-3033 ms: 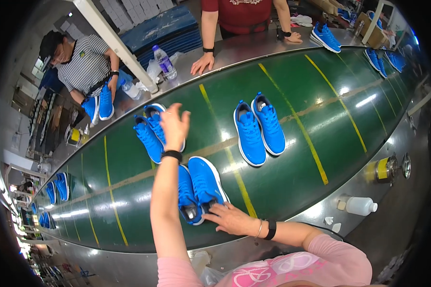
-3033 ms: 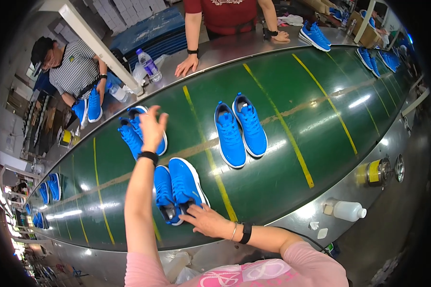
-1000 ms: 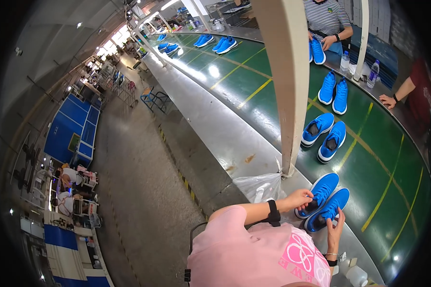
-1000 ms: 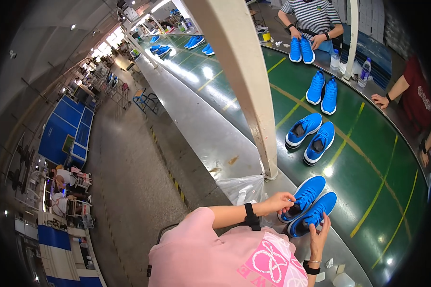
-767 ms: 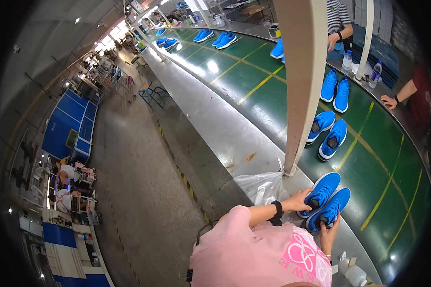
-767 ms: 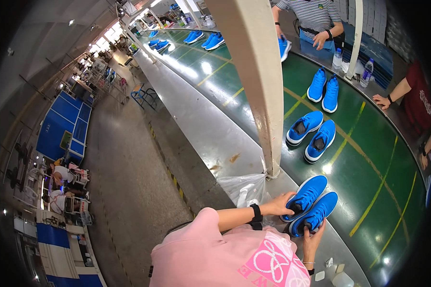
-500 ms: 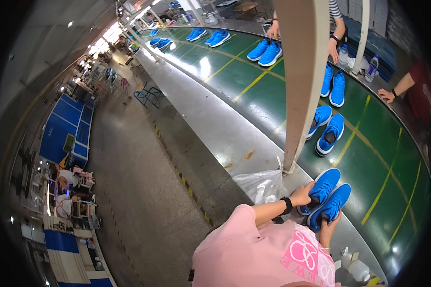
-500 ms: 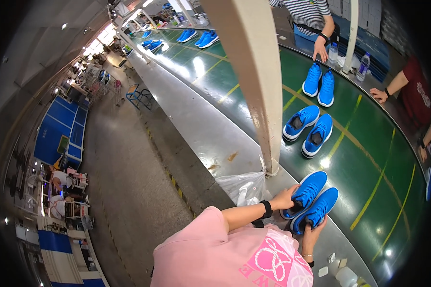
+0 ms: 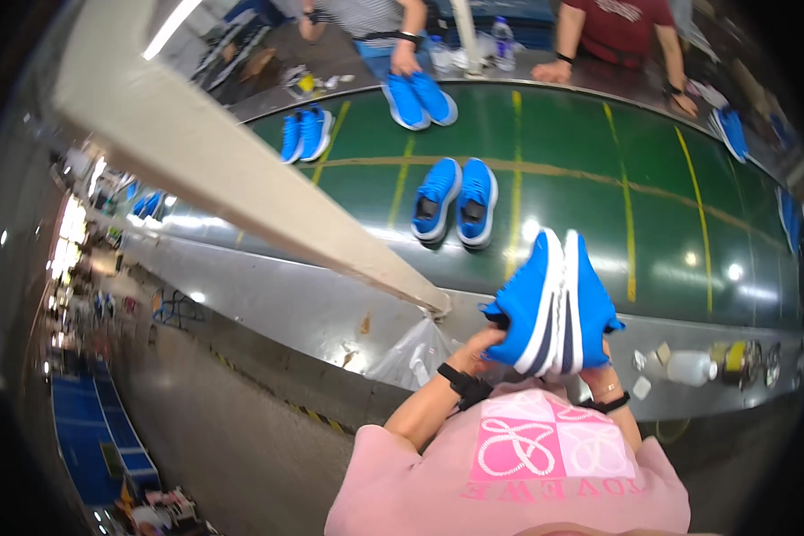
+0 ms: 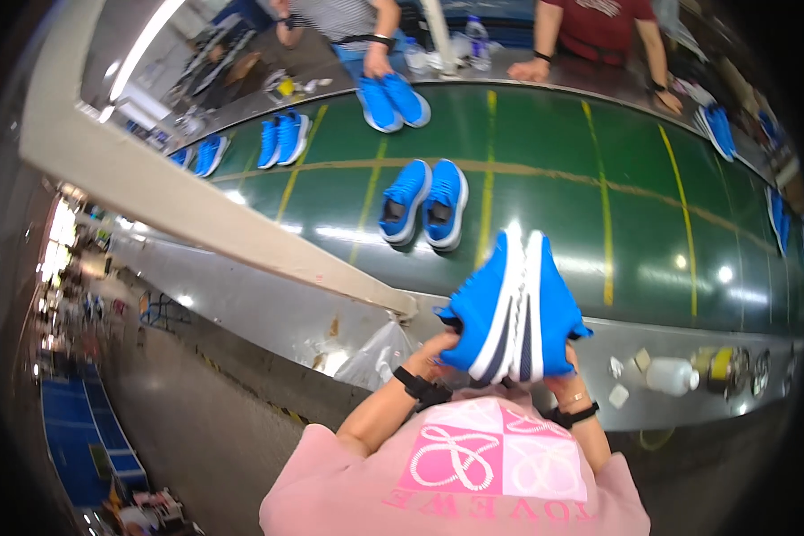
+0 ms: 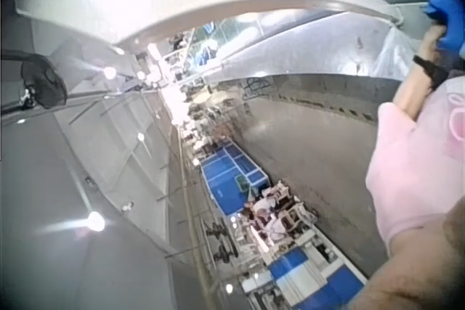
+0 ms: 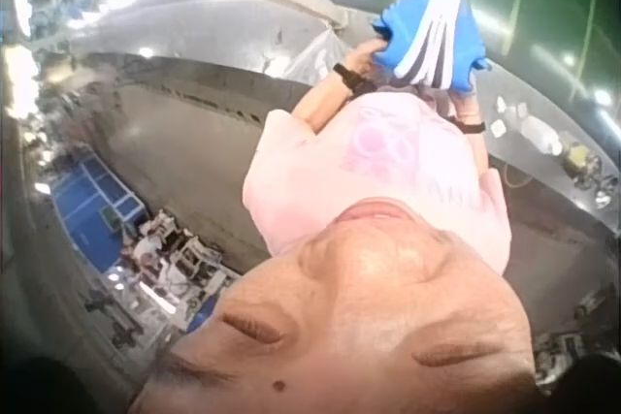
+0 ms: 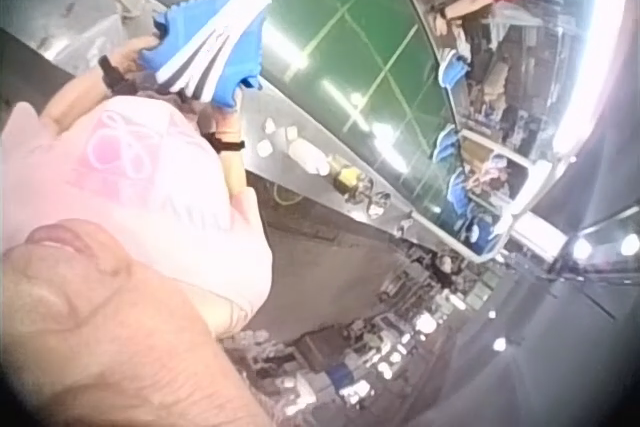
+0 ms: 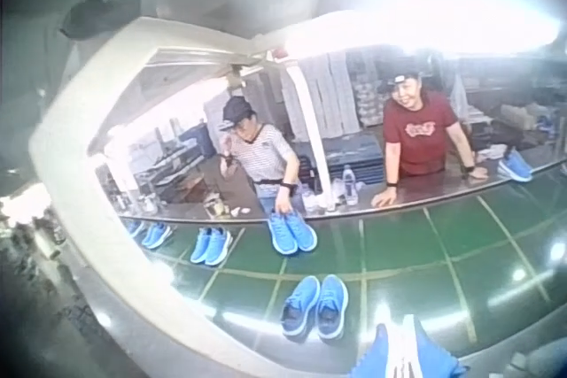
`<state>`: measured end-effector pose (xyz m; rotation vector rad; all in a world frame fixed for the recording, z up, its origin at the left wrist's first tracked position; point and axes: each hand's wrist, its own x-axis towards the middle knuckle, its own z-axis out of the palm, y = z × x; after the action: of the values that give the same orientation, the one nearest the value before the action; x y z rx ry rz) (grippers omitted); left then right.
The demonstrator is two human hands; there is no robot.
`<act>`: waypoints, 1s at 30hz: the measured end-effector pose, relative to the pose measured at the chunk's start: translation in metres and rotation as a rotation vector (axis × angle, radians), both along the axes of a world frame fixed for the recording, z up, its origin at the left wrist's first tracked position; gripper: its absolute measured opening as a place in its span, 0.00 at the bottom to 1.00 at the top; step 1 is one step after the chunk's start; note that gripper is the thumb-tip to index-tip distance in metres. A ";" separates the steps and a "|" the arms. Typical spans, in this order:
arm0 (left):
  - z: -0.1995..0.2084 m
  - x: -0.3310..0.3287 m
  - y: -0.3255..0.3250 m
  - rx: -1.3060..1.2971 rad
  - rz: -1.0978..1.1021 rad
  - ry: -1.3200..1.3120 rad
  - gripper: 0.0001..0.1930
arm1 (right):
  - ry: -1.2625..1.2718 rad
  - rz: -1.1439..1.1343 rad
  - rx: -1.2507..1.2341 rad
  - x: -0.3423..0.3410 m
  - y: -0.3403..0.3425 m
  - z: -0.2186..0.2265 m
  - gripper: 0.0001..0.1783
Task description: Inspecting, cleaning, and treating newly manufactured blue sneakers on a factory assembly line.
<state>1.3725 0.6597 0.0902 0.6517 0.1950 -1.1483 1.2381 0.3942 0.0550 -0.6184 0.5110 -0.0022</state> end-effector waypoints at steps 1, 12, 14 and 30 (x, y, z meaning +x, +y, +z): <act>0.007 -0.003 -0.007 -0.120 0.068 0.006 0.24 | 0.019 -0.046 -0.011 0.008 0.002 0.006 0.27; 0.044 0.002 -0.004 0.112 0.082 -0.084 0.19 | 0.079 -0.316 -0.115 0.026 0.029 0.028 0.28; 0.042 0.002 0.003 0.131 0.073 -0.113 0.19 | 0.072 -0.300 -0.128 -0.044 0.018 0.020 0.28; 0.039 -0.002 0.000 0.145 0.071 -0.258 0.22 | -0.012 -0.327 -0.205 -0.042 0.014 0.064 0.29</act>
<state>1.3703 0.6596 0.1293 0.9072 0.0806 -0.9773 1.1961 0.4087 0.1191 -0.7286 0.6001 -0.3716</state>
